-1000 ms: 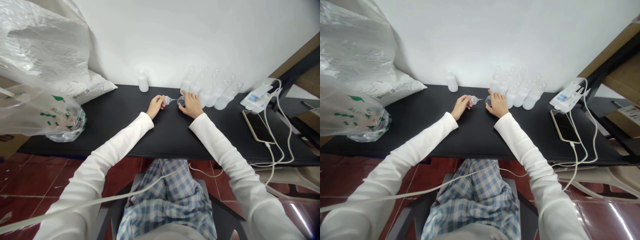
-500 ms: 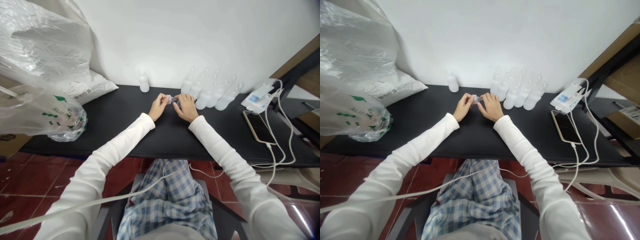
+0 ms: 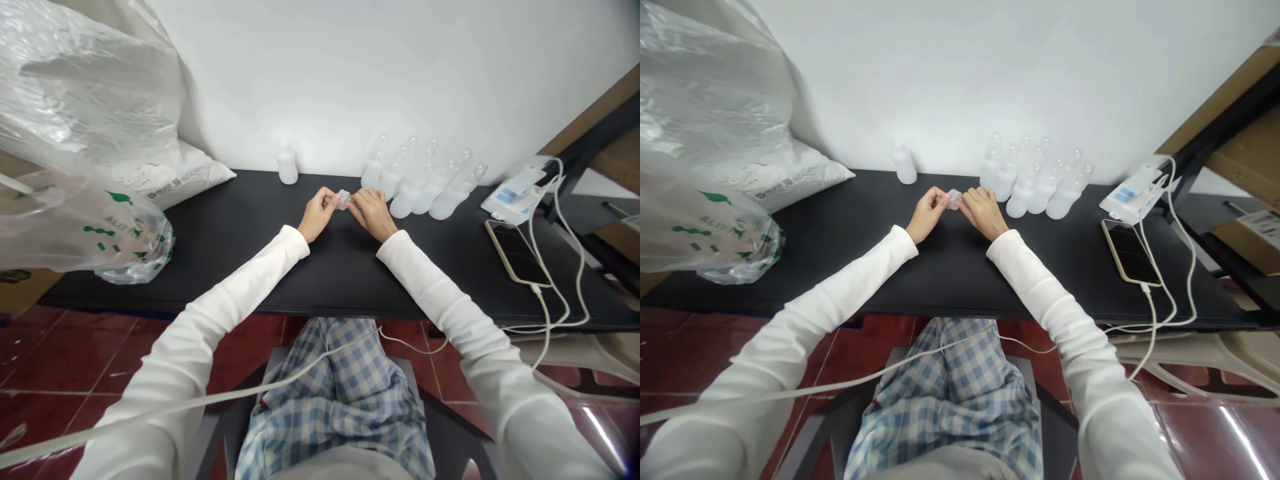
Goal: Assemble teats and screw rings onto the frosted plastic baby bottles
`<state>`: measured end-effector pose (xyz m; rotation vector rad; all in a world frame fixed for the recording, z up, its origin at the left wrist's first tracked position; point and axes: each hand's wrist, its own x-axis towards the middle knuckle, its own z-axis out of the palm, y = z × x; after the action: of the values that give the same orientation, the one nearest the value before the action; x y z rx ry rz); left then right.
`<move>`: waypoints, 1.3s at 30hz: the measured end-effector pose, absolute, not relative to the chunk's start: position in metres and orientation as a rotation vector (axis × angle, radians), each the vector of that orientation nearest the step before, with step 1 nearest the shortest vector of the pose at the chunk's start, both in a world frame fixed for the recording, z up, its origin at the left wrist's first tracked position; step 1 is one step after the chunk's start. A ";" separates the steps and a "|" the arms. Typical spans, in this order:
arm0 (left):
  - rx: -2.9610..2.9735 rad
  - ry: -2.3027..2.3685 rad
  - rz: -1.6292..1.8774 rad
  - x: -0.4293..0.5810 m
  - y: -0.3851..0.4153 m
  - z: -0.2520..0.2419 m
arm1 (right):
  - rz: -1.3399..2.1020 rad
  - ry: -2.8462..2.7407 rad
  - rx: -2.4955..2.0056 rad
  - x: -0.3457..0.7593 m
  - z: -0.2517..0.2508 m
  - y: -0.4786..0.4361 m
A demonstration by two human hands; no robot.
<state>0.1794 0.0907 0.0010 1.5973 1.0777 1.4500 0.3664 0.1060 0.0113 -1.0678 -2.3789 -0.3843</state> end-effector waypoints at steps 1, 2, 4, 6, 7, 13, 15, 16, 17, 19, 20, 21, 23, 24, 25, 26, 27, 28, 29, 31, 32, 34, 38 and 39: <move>1.567 1.083 1.455 0.181 0.090 0.002 | -0.418 -2.395 -1.057 0.366 0.012 0.106; 1.534 1.092 1.458 0.183 0.090 0.002 | -0.449 -2.419 -1.038 0.365 0.013 0.106; 1.453 1.125 1.443 0.183 0.091 0.003 | -0.500 -2.471 -0.970 0.365 0.014 0.105; 1.332 1.194 1.409 0.179 0.096 0.004 | -0.537 -2.494 -0.884 0.367 0.015 0.106; 1.257 1.243 1.393 0.174 0.099 0.004 | -0.550 -2.486 -0.850 0.369 0.015 0.106; 1.143 1.461 1.368 0.140 0.116 0.008 | -0.527 -2.371 -0.991 0.382 0.018 0.108; 1.210 1.461 1.301 0.136 0.117 0.008 | -0.529 -2.385 -1.071 0.380 0.019 0.107; 1.244 1.457 1.265 0.136 0.117 0.008 | -0.533 -2.399 -1.102 0.377 0.019 0.107; 1.282 1.454 1.237 0.137 0.117 0.007 | -0.535 -2.416 -1.130 0.373 0.019 0.106; 1.363 1.459 1.215 0.138 0.116 0.005 | -0.537 -2.453 -1.175 0.365 0.019 0.104; 1.397 1.482 1.216 0.138 0.116 0.004 | -0.534 -2.477 -1.189 0.360 0.018 0.104; 1.428 1.524 1.213 0.138 0.115 0.003 | -0.529 -2.503 -1.198 0.357 0.018 0.103; 1.510 1.651 1.189 0.137 0.114 0.003 | -0.516 -2.549 -1.213 0.351 0.017 0.103; 1.568 1.728 1.171 0.136 0.114 0.003 | -0.511 -2.562 -1.224 0.350 0.017 0.102; 1.636 1.807 1.152 0.134 0.114 0.003 | -0.507 -2.565 -1.237 0.349 0.016 0.102; 1.706 1.888 1.129 0.133 0.115 0.003 | -0.504 -2.560 -1.248 0.350 0.016 0.102; 1.768 1.963 1.094 0.131 0.116 0.003 | -0.502 -2.546 -1.257 0.351 0.016 0.101; 1.813 2.031 1.048 0.129 0.117 0.002 | -0.501 -2.523 -1.263 0.352 0.017 0.101; 1.842 2.086 0.993 0.128 0.119 0.000 | -0.502 -2.492 -1.265 0.355 0.018 0.101; 1.862 2.144 0.921 0.126 0.122 -0.003 | -0.517 -2.401 -1.281 0.361 0.022 0.101; 1.864 2.157 0.925 0.125 0.122 -0.005 | -0.532 -2.336 -1.301 0.366 0.025 0.102; 1.870 2.168 0.995 0.126 0.123 -0.008 | -0.575 -2.164 -1.363 0.378 0.032 0.104; 1.947 2.084 1.171 0.133 0.116 -0.009 | -0.658 -1.741 -1.481 0.408 0.044 0.111; 1.980 2.042 1.216 0.136 0.113 -0.007 | -0.664 -1.662 -1.494 0.415 0.045 0.114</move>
<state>0.1357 0.1133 -0.0070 1.9800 2.0420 1.2156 0.4146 0.1136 0.0451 -1.4944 -1.6615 -0.6640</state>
